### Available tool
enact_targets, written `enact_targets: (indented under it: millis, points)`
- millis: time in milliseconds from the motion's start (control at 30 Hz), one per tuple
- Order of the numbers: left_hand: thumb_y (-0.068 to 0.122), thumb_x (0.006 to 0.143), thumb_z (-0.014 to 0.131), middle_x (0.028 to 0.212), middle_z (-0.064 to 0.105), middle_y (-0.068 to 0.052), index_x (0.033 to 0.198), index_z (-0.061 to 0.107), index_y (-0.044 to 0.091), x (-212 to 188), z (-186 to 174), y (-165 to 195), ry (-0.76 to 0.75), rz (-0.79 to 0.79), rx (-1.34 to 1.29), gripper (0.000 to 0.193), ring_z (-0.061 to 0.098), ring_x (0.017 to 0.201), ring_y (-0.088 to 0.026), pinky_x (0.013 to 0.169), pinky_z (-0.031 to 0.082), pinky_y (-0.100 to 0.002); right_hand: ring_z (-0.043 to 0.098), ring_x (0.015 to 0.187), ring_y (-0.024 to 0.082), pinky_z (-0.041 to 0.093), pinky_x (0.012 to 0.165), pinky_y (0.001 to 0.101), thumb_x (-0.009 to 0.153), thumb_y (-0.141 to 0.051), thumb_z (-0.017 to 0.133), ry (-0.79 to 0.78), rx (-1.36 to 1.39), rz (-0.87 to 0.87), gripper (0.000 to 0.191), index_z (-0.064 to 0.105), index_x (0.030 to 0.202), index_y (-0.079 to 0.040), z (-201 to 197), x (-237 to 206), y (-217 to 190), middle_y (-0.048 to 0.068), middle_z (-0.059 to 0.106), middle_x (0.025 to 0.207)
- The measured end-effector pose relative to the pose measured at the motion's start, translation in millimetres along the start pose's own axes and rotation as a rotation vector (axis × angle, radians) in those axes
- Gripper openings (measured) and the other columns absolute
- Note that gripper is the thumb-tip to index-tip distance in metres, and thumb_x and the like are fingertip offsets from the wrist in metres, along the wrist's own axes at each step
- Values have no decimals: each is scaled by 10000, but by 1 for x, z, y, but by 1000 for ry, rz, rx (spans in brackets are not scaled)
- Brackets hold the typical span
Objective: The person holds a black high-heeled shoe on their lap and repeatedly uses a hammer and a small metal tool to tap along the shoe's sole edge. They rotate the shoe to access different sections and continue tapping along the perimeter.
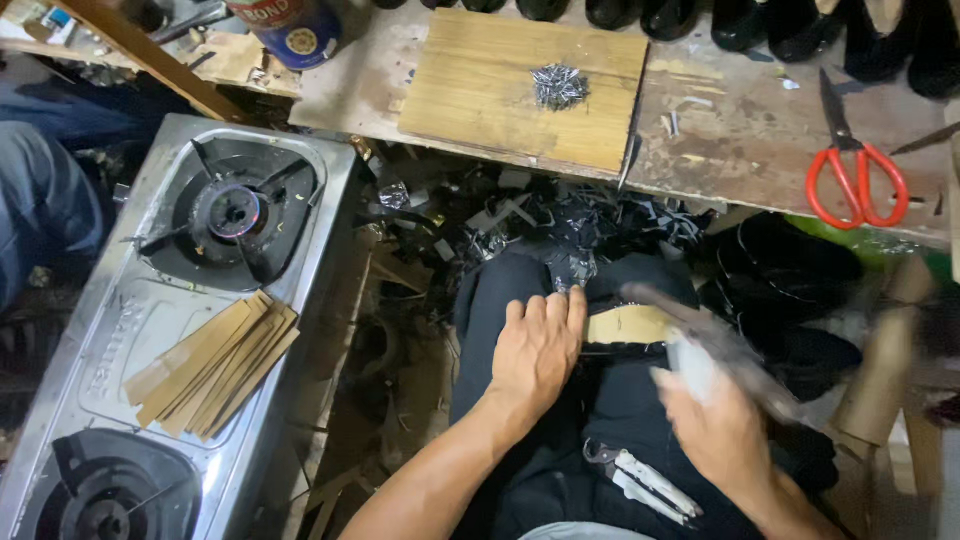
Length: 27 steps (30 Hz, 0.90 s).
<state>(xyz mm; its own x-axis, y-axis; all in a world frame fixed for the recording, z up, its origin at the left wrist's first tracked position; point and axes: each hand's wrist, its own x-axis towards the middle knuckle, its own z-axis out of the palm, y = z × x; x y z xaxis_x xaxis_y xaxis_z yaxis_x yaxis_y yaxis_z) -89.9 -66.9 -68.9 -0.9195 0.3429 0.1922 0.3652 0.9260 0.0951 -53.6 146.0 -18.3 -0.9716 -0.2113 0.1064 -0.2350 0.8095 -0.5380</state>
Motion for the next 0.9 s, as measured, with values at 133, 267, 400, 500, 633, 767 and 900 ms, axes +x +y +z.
enact_targets:
  millis: [133,267,400,500,633,767,900]
  points:
    - [162,905,563,952,613,-42,1333,599,25,-6,10,4,53,-17,10,451,593,873,-210,752,444,-379,667,591,228,563,583,381,947,-204,671,-57,346,439,352,591,1245,-33,2,-22,28,107,700,765]
    - [156,896,565,956,614,-43,1340,597,23,-5,9,6,36,-7,27,464,594,875,-209,754,445,-377,651,596,148,542,556,297,963,-265,659,71,378,229,355,544,1185,-12,5,-26,37,72,671,744]
    - [159,879,567,961,613,-41,1329,600,39,-4,7,6,44,1,67,467,595,883,-209,755,445,-380,654,591,188,527,571,329,950,-284,741,-227,54,544,370,588,1161,-21,3,-12,28,143,692,662]
    - [160,876,565,961,613,-42,1337,598,40,-6,8,9,25,-5,84,477,591,875,-207,745,443,-375,558,535,204,478,469,364,866,-134,676,-27,656,506,455,582,1305,-60,-17,-14,32,106,664,814]
    - [155,924,558,941,607,-43,1361,593,34,-10,6,11,-17,-31,46,455,585,878,-211,743,440,-379,610,603,136,543,605,294,1046,-236,604,504,1010,-78,412,472,1416,-108,-22,-28,39,48,611,783]
    - [158,893,559,950,610,-45,1338,599,39,-7,4,8,19,-18,39,463,584,870,-210,736,436,-378,633,654,171,561,469,305,969,-152,572,412,682,201,397,394,1289,1,0,-21,36,82,594,1009]
    - [151,856,560,949,606,-40,1331,603,47,-6,5,8,58,-10,42,488,587,874,-208,744,436,-373,593,537,235,503,495,383,1020,-234,634,-64,501,584,316,556,1235,-17,-10,-18,37,192,617,727]
